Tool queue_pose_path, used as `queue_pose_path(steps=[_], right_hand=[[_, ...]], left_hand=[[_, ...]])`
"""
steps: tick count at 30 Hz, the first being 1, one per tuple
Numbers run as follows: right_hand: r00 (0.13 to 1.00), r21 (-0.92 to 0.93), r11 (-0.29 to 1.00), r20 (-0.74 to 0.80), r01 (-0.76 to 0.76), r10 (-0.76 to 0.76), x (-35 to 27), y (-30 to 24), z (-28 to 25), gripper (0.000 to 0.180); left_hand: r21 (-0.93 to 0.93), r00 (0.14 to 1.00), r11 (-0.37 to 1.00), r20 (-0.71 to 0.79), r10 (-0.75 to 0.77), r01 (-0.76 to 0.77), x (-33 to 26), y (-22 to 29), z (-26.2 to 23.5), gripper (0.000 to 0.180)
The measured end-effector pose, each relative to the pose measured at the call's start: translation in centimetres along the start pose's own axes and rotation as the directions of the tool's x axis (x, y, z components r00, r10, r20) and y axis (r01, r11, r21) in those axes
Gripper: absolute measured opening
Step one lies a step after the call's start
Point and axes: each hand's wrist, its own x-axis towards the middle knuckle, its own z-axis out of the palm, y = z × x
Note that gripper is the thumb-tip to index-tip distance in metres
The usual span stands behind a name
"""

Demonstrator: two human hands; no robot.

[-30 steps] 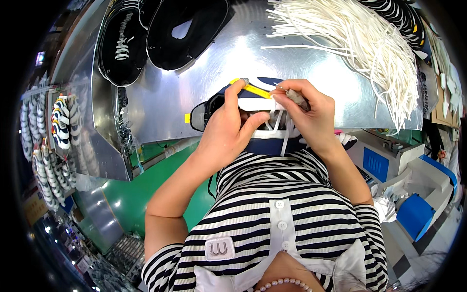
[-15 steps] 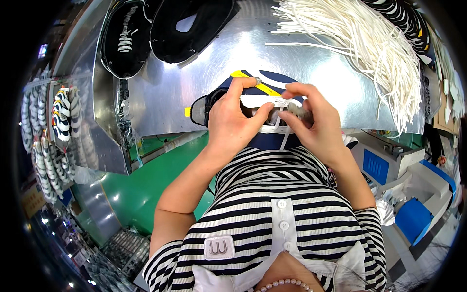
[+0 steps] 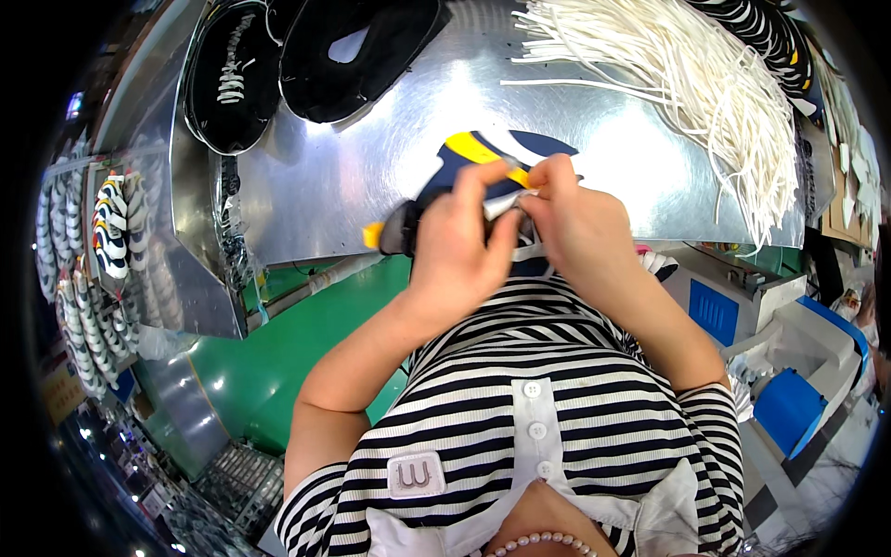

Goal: The person laces a blue and white sneaker by hand, threading white laces through the eyelets and pulling them tight. They repeat this process on multiple shoes, picking up each shoe from a pile, lacing it, and placing it back down.

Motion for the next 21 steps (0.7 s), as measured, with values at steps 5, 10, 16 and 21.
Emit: queue_pose_path(steps=[5,10,16,21], right_hand=[[0.998,-0.055,0.996,0.006,0.066,-0.065,1.4,0.2,0.0,0.020],[0.968,0.139,0.961,0.120,-0.237,0.221,-0.1,0.6,-6.1,0.018],[0.941,-0.029,0.996,-0.333,-0.083,0.069,0.1,4.7,-0.6,0.016],[0.892,-0.027,0.999,-0.452,-0.038,0.022,1.4,5.9,0.1,0.014]], left_hand=[[0.004,0.983,0.984,0.051,-0.175,0.176,0.9,-0.3,-0.6,0.047],[-0.391,0.968,0.893,-0.021,-0.251,0.223,2.1,-0.8,-0.4,0.046],[-0.528,0.939,0.785,0.086,-0.332,0.325,4.1,-0.6,-1.0,0.040],[-0.585,0.928,0.721,0.194,-0.319,0.371,3.2,0.4,-3.4,0.044]])
